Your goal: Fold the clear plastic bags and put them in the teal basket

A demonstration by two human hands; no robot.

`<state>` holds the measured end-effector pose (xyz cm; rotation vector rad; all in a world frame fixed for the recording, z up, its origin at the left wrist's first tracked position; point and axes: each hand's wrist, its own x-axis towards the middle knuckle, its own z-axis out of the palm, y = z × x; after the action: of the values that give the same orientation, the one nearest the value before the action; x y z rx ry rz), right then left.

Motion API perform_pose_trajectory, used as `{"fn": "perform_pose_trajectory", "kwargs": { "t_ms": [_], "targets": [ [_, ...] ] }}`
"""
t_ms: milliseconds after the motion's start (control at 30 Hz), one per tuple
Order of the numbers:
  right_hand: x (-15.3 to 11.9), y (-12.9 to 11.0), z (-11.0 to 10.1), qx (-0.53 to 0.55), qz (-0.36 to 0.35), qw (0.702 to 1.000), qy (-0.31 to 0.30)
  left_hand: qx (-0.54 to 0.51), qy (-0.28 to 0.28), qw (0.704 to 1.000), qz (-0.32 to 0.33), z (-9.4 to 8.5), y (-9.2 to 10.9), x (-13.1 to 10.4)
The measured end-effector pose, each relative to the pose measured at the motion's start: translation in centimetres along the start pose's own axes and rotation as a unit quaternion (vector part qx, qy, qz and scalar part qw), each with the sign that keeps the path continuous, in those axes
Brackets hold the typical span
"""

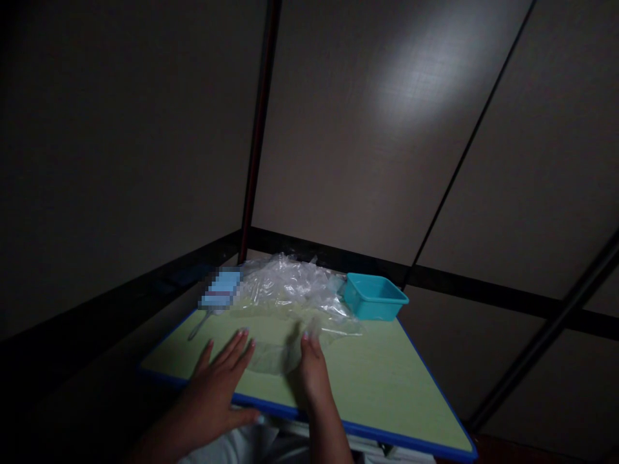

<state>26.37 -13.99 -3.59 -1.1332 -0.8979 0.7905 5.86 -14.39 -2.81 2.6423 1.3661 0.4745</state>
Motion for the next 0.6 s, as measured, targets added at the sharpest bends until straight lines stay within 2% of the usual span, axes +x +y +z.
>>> {"fn": "perform_pose_trajectory", "kwargs": {
  "t_ms": [33, 100, 167, 267, 433, 533, 600],
  "targets": [
    [0.0, -0.2, 0.1, -0.071, -0.026, 0.997, 0.000, 0.008, 0.011, 1.000, -0.012, 0.1, -0.8, -0.5],
    [-0.2, -0.7, 0.7, -0.234, -0.080, 0.969, -0.008, 0.024, 0.028, 0.999, -0.033, 0.6, -1.9, -1.3],
    [-0.6, -1.4, 1.7, -0.369, -0.096, 0.924, -0.021, 0.036, 0.038, 0.998, -0.037, 0.9, -2.4, -1.8],
    [-1.4, -2.6, 3.6, -0.526, -0.078, 0.846, -0.028, 0.039, 0.047, 0.998, -0.030, 1.2, -2.5, -2.2],
    [-2.2, -3.0, 6.4, -0.653, -0.151, 0.741, -0.047, 0.035, 0.051, 0.998, -0.032, 1.1, -2.3, -2.2],
    [-2.4, -2.5, 7.5, -0.690, -0.170, 0.700, -0.070, 0.034, 0.056, 0.997, -0.047, 1.2, -2.3, -2.2],
    [-2.5, -2.1, 8.1, -0.698, -0.181, 0.688, -0.084, 0.038, 0.072, 0.994, -0.071, 1.2, -2.5, -2.3]
  ]
}}
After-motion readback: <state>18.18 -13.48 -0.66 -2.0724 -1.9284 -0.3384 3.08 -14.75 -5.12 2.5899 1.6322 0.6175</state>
